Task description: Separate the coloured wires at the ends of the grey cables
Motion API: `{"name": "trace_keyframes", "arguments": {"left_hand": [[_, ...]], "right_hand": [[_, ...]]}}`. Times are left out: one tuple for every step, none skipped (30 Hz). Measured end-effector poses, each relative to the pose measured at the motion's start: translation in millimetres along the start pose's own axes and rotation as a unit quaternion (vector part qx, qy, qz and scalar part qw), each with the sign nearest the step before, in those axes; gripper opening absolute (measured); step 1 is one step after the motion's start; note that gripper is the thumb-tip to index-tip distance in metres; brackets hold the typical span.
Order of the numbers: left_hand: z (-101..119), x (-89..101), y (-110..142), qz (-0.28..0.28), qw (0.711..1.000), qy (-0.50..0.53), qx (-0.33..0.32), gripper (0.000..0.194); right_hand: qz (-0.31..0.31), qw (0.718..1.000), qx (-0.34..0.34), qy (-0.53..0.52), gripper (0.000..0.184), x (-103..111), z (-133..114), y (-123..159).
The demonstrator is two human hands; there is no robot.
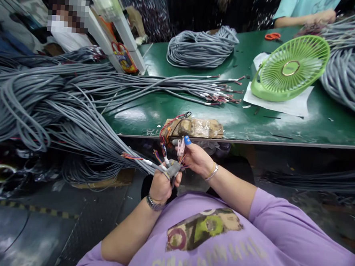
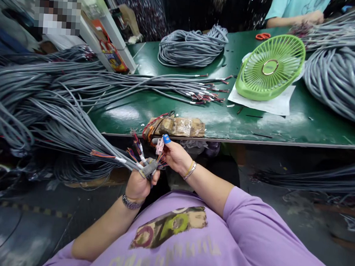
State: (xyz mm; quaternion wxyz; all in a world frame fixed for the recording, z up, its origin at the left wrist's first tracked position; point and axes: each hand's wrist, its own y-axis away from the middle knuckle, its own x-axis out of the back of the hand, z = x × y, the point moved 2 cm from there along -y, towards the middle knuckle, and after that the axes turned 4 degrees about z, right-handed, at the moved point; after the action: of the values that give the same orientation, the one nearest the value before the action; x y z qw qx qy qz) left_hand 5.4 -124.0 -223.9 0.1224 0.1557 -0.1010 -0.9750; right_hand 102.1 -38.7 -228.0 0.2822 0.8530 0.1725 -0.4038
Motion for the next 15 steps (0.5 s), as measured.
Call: {"name": "trace_keyframes", "arguments": {"left_hand": [[-0.9, 0.7, 0.2, -0.001, 1.0, -0.004, 0.002, 0.029], [-1.7, 1.2, 0.5, -0.002, 1.0, -0.006, 0.004, 0.029], [-2.4, 1.4, 0.9, -0.004, 1.0, -0.008, 0.006, 0.029], [-2.8, 1.5, 1.2, -0.006, 1.0, -0.009, 0.007, 0.028], [-2.9, 1.4, 1.7, -0.009, 1.0, -0.009, 0.008, 0.028], [-2.9, 1.2, 2.1, -0.011, 1.0, -0.008, 0.008, 0.028], [-2.6, 1.0, 2.5, -0.014, 1.0, -0.007, 0.007, 0.028], [-2.3, 0.7, 2.9, -0.016, 1.0, -0.007, 0.007, 0.029], [-1.9, 0.5, 3.1, -0.018, 1.0, -0.006, 0.006, 0.029], [-1.6, 0.4, 3.2, -0.019, 1.0, -0.007, 0.005, 0.029], [-1.3, 0.4, 3.3, -0.02, 1.0, -0.007, 0.005, 0.029], [-1.2, 0.6, 3.3, -0.019, 1.0, -0.006, 0.005, 0.029], [-1.2, 0.9, 3.4, -0.018, 1.0, -0.005, 0.005, 0.029], [-1.1, 1.4, 3.7, -0.017, 1.0, -0.002, 0.005, 0.03], [-1.0, 2.0, 4.5, -0.015, 1.0, 0.002, 0.004, 0.03]], "right_hand": [[0.0, 1.0, 0.003, -0.003, 0.038, -0.6, -0.1, -0.3], [0.0, 1.0, 0.005, -0.006, 0.037, -1.1, -0.1, -0.7], [0.0, 1.0, 0.007, -0.009, 0.036, -1.4, 0.0, -1.1], [0.002, 1.0, 0.008, -0.012, 0.036, -1.4, 0.2, -1.4], [0.004, 1.0, 0.008, -0.014, 0.036, -1.1, 0.5, -1.7], [0.006, 1.0, 0.007, -0.015, 0.036, -0.5, 0.8, -1.8], [0.005, 1.0, 0.003, -0.016, 0.037, 0.1, 1.1, -1.6], [0.002, 1.0, -0.002, -0.017, 0.038, 0.8, 1.3, -1.2], [-0.002, 1.0, -0.009, -0.017, 0.039, 1.6, 1.6, -0.6], [-0.007, 1.0, -0.018, -0.018, 0.04, 2.5, 1.8, 0.1], [-0.01, 0.999, -0.028, -0.019, 0.042, 3.5, 2.0, 1.0], [-0.012, 0.999, -0.039, -0.02, 0.044, 4.6, 2.0, 1.8], [-0.014, 0.999, -0.048, -0.02, 0.046, 5.7, 2.0, 2.6], [-0.017, 0.998, -0.055, -0.019, 0.048, 6.7, 1.7, 3.4], [-0.024, 0.998, -0.061, -0.018, 0.05, 7.5, 1.3, 4.1]]}}
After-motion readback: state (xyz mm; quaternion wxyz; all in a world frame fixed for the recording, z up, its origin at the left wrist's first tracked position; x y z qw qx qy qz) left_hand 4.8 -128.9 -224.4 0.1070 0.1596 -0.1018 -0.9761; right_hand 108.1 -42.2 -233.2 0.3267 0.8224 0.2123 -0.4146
